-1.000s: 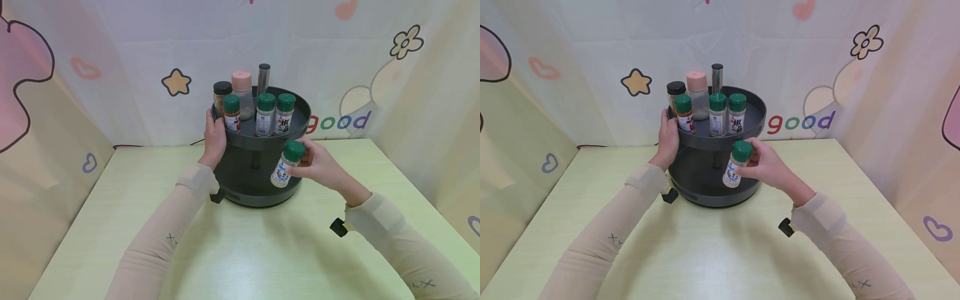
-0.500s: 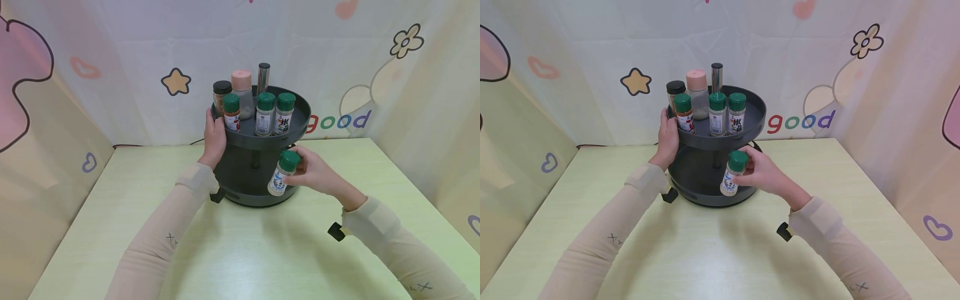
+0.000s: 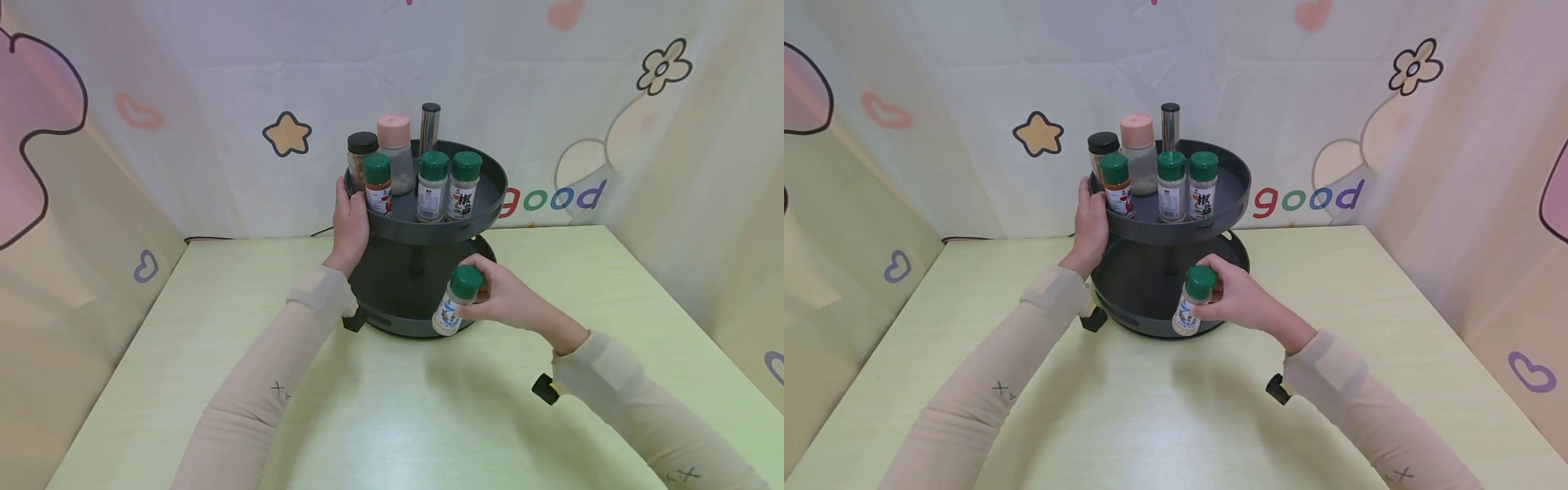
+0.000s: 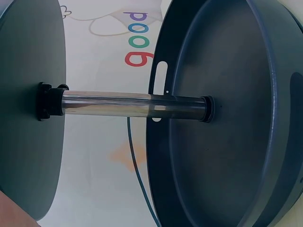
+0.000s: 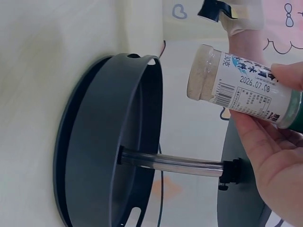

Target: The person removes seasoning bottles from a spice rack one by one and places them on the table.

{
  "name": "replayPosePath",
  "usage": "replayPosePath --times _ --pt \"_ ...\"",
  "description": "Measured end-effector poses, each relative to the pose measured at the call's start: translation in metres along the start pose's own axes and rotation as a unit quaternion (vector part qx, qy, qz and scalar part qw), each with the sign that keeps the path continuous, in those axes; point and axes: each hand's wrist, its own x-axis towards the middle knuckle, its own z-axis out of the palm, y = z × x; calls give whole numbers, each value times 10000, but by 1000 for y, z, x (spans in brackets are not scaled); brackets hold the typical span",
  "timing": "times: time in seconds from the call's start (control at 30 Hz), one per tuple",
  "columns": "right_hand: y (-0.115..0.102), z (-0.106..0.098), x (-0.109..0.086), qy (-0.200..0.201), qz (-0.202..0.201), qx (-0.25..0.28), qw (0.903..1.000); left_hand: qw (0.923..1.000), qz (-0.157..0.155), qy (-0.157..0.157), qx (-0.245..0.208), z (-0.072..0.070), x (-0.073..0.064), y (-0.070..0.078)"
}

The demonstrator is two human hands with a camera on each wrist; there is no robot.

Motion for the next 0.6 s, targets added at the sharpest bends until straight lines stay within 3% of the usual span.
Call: replayPosePath --times 0.6 --pt "13 15 -1 -352 127 -204 9991 10000 24 -1 -30 0 -1 1"
